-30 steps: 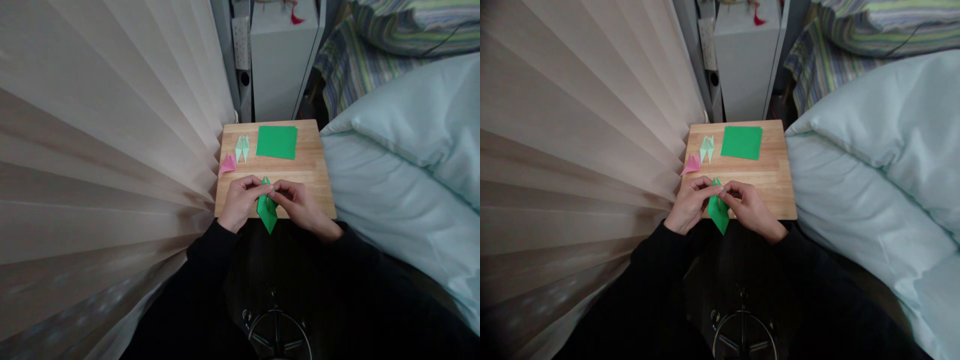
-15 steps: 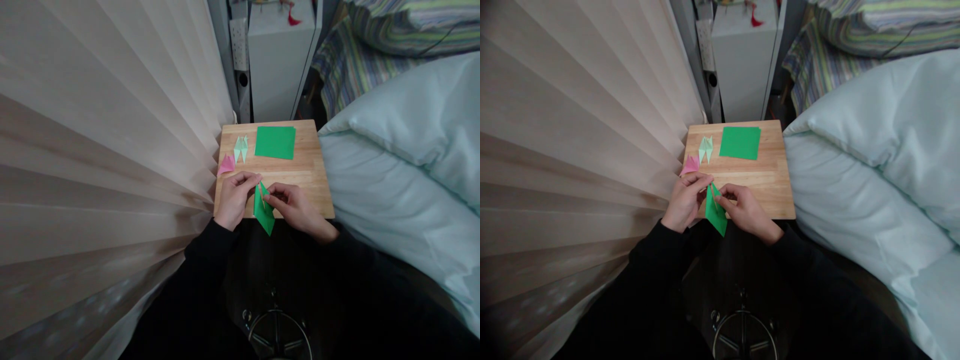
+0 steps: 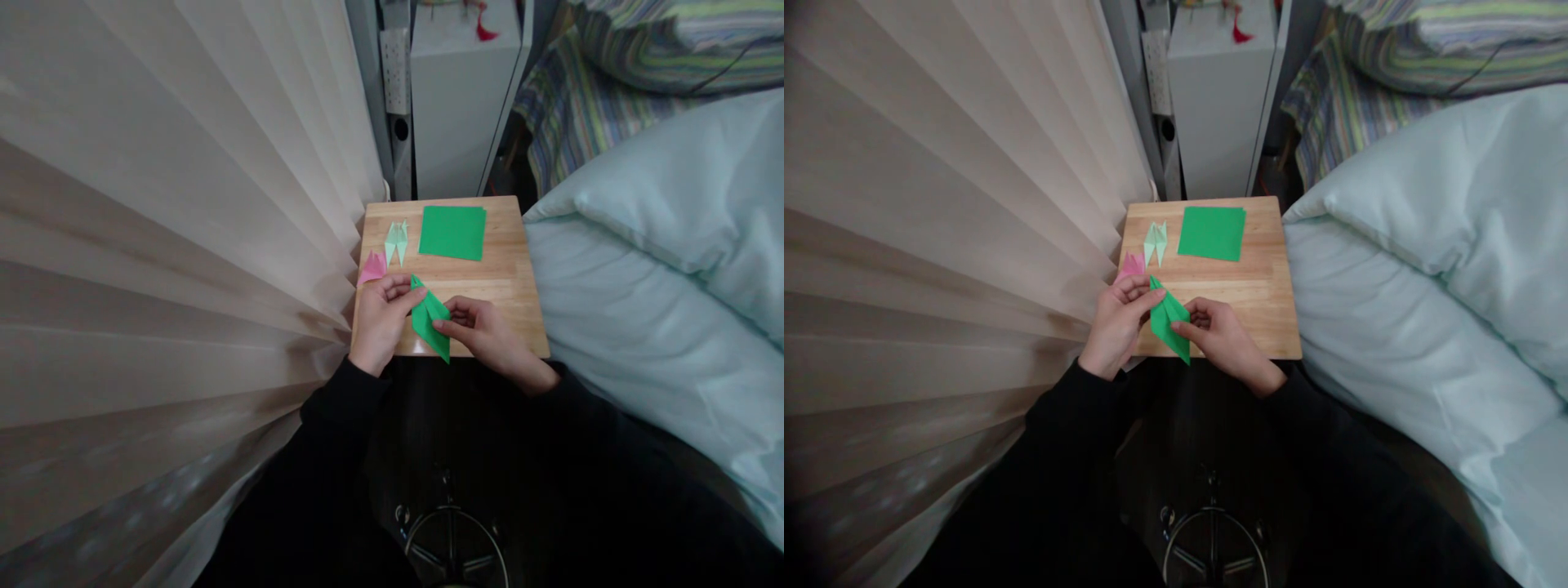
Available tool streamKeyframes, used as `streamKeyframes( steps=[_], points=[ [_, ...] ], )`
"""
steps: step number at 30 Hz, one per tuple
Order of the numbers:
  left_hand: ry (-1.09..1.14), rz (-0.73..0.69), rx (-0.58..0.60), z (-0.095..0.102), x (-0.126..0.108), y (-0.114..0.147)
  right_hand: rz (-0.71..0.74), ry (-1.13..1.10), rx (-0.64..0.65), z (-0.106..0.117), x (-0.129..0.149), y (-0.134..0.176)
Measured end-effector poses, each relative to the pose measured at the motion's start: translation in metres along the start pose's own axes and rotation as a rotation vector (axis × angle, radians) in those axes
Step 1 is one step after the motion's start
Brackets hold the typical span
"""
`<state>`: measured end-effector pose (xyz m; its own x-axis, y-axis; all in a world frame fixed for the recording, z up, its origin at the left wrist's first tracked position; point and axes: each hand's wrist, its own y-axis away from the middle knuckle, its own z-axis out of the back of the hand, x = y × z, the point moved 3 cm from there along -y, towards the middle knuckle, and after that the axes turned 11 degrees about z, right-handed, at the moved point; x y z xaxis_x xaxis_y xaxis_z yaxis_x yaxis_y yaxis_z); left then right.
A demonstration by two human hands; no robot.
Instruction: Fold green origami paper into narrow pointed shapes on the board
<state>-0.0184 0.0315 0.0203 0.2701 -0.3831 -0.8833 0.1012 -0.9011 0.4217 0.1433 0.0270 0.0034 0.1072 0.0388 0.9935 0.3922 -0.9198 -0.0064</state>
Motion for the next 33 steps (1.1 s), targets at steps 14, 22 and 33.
streamKeyframes(
  steps=[14,22,33],
  points=[
    [0.029,0.081,0.077,-0.003,0.01,0.0,0.013,0.079,-0.036,0.002,0.002,0.0],
    [0.142,0.211,0.098,-0.008,0.009,0.006,0.061,0.147,-0.042,0.005,0.007,0.0],
    [0.18,0.233,0.119,-0.007,0.009,0.005,0.044,0.154,-0.015,0.001,0.005,0.002]
  ],
)
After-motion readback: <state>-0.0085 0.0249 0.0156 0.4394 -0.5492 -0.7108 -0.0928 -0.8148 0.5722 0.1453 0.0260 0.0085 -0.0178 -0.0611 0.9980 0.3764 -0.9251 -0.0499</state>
